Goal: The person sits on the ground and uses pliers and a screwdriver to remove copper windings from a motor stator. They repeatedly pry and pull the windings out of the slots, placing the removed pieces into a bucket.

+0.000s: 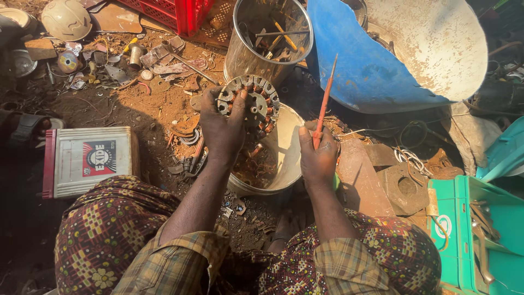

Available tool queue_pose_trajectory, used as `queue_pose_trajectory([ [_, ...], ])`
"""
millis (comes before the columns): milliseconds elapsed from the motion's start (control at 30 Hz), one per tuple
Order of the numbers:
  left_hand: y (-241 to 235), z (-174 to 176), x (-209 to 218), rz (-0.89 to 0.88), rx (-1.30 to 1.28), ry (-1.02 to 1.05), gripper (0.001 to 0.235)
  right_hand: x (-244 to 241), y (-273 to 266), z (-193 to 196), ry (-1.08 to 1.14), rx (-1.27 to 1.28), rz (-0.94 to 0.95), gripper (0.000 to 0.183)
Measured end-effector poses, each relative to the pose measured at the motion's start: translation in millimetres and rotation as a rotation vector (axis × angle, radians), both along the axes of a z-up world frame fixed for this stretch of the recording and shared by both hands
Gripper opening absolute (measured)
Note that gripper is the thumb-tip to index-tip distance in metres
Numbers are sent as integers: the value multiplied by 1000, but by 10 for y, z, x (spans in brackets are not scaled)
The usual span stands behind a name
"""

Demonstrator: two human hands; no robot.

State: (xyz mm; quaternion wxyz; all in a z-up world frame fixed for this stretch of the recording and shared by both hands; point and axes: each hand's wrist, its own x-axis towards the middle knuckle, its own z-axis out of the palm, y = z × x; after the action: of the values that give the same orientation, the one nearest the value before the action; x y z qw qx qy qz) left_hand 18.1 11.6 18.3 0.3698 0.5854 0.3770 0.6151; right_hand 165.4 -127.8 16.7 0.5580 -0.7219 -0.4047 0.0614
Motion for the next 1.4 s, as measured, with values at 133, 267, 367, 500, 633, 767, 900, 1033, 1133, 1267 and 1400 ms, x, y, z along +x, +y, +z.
queue_pose_trajectory([
  [133, -23, 58, 54, -248, -571, -495, 34, -98, -12, 45, 555, -26, 98, 30],
  [267, -138, 92, 112, -338, -656, -434, 37, -196, 13, 50, 714, -25, 210, 28],
  [367, -183, 84, 131, -343, -822, -300, 43, -216, 3, 38, 830, -9, 249, 25],
  [500, -208, 61, 115, -509, -958, -372, 49, -229, -51, 13, 1019, 28, 104, 22],
  [633, -317, 64, 104, -736, -928, -499, 53, -240, -107, 33, 1088, 171, 113, 16],
  [767, -465, 63, 165, -736, -1036, -673, 51, -272, -123, 82, 1100, 227, 97, 14],
  [900, -574, -42, 228, -657, -951, -868, 49, -388, -134, 41, 1138, 214, 18, 10],
  [1033, -652, -118, 249, -672, -896, -910, 53, -441, -169, 30, 1212, 254, -53, 10],
  [1133, -727, -84, 234, -600, -1034, -718, 69, -430, -195, 60, 1219, 305, -88, 10],
  [1267, -824, 33, 219, -612, -1149, -701, 81, -455, -213, 51, 1180, 322, -40, 13],
  [1400, -842, 98, 189, -778, -1146, -850, 78, -465, -228, -26, 1145, 197, -62, 11],
])
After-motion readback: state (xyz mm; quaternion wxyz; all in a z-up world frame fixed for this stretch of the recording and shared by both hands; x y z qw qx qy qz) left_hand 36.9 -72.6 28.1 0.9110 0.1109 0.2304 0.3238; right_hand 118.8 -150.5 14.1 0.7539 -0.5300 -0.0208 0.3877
